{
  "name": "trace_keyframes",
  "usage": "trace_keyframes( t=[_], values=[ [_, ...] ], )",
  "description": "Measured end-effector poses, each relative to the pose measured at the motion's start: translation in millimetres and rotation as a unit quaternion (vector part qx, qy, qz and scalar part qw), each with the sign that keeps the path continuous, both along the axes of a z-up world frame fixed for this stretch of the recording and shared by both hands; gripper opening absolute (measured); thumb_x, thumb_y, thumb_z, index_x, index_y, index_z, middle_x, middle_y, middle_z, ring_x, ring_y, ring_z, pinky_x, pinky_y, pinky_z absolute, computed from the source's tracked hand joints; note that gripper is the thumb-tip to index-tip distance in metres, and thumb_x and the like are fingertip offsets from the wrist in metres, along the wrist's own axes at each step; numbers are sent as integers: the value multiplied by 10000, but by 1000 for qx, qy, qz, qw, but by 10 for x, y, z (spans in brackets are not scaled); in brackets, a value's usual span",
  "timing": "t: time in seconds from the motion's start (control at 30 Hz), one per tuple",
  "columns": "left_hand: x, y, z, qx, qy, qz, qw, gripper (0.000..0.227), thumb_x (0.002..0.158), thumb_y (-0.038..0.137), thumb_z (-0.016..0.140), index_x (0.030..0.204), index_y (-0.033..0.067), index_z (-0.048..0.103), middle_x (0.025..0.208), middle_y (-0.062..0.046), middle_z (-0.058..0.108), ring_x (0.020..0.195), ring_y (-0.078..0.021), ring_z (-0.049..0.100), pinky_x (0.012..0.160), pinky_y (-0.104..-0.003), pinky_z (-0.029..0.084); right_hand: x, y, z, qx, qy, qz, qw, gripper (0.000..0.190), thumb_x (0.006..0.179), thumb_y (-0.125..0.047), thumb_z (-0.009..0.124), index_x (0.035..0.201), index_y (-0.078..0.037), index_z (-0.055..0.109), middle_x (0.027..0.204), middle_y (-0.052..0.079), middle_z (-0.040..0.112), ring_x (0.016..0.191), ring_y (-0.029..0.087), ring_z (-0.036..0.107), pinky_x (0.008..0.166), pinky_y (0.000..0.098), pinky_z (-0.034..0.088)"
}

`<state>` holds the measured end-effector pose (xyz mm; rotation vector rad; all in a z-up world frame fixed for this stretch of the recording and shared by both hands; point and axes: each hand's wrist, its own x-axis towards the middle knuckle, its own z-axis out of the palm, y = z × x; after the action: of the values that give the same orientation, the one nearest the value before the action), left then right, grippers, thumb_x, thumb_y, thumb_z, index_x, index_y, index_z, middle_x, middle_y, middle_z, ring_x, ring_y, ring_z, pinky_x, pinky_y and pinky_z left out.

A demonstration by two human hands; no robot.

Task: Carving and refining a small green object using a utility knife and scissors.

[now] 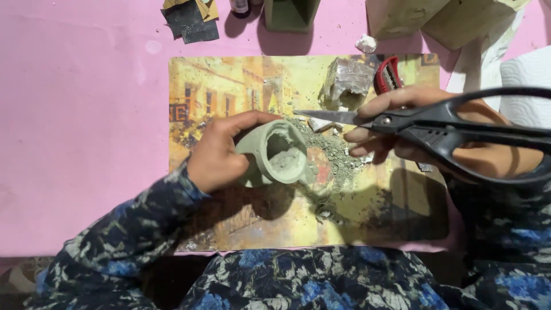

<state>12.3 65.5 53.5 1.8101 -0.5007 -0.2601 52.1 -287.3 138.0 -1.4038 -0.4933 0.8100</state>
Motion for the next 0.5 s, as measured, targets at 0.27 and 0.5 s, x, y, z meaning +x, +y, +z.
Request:
trace_keyframes(
  t=[0.27,0.5],
  values=[
    [28,-38,-7,-105,160,-51,980,395,822,-73,756,1194,6,650,1109,-83,754,1053,-172,721,987,-324,584,17,-165,227,16,57,109,992,749,1009,-411,665,1457,144,441,1415,370,592,1261,460,683,1108,557,431],
    [-136,-77,85,93,-122,51,987,479,738,-48,765,1199,70,709,1110,-129,759,999,-219,753,886,-335,614,346,-325,-36,-84,197,194,957,935,898,-555,753,1466,121,445,1416,331,561,1301,484,664,1123,587,427]
  ],
)
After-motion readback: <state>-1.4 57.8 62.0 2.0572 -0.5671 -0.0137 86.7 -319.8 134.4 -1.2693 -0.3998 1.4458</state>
